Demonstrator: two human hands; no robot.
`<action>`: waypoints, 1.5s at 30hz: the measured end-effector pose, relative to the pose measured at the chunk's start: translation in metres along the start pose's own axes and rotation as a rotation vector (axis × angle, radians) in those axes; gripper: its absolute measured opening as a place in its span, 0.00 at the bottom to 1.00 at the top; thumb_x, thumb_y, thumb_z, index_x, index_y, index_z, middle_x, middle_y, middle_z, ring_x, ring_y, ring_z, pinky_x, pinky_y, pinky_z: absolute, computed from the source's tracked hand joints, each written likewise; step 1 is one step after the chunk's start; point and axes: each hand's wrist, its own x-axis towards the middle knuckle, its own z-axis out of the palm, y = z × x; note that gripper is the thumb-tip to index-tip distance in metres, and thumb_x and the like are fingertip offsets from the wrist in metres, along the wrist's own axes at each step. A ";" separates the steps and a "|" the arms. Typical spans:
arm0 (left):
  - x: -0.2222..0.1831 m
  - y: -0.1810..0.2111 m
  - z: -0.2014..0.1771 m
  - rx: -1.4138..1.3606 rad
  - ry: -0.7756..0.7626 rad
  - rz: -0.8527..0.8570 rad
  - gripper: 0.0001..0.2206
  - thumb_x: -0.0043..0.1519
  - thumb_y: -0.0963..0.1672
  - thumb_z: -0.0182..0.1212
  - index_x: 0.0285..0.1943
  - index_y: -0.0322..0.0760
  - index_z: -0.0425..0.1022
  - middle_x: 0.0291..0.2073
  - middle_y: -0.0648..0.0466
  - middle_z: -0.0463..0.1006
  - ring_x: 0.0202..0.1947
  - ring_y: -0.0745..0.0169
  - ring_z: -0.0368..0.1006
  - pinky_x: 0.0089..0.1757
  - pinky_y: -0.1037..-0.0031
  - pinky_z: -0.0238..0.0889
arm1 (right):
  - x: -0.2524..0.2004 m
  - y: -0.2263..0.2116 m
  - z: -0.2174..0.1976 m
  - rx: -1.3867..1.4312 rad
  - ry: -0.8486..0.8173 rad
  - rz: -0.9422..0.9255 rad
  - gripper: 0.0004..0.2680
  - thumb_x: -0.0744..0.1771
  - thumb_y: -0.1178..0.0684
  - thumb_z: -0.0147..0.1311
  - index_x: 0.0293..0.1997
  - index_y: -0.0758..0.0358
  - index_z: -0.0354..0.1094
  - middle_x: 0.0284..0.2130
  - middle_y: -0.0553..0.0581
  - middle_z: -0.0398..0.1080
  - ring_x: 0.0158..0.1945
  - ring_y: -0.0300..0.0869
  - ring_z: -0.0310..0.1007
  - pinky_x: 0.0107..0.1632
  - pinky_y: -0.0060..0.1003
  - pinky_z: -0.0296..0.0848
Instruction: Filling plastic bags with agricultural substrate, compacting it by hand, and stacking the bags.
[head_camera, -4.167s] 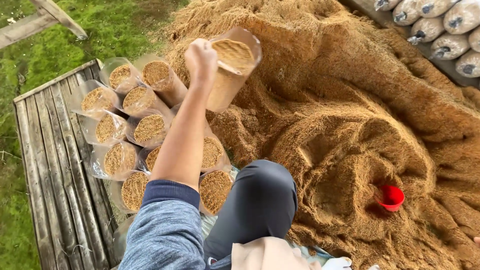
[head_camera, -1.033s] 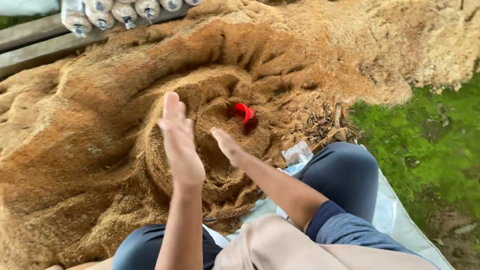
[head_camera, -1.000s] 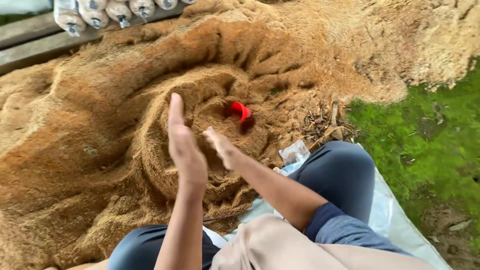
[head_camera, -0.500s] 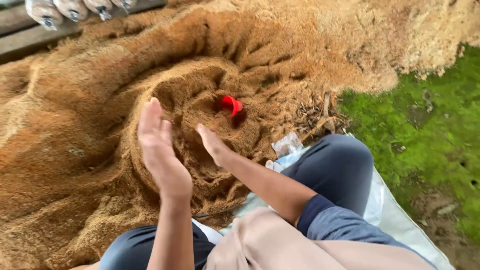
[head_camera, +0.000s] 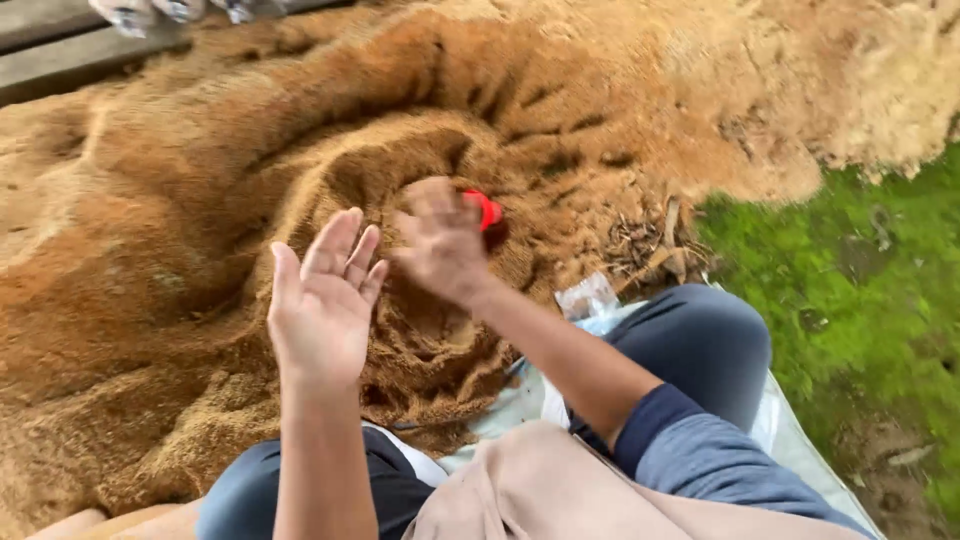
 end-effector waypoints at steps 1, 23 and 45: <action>-0.005 0.011 0.000 0.000 0.009 0.015 0.30 0.68 0.59 0.30 0.65 0.43 0.67 0.68 0.52 0.68 0.63 0.55 0.65 0.58 0.64 0.55 | 0.011 0.021 0.003 0.011 0.006 -0.012 0.18 0.70 0.37 0.44 0.65 0.46 0.66 0.74 0.52 0.51 0.74 0.53 0.43 0.69 0.57 0.39; -0.122 0.011 -0.201 1.205 0.669 0.232 0.13 0.70 0.44 0.51 0.55 0.35 0.80 0.60 0.45 0.76 0.65 0.58 0.68 0.63 0.71 0.55 | -0.026 0.259 -0.148 0.455 -0.402 0.444 0.07 0.78 0.57 0.53 0.52 0.69 0.76 0.39 0.57 0.75 0.37 0.36 0.63 0.42 0.32 0.60; -0.158 -0.071 -0.275 1.679 0.606 -0.594 0.19 0.67 0.52 0.41 0.43 0.43 0.79 0.51 0.51 0.81 0.53 0.47 0.74 0.56 0.53 0.57 | 0.005 0.154 -0.185 0.489 -0.773 0.541 0.09 0.72 0.58 0.53 0.58 0.61 0.75 0.48 0.58 0.76 0.38 0.39 0.65 0.40 0.32 0.61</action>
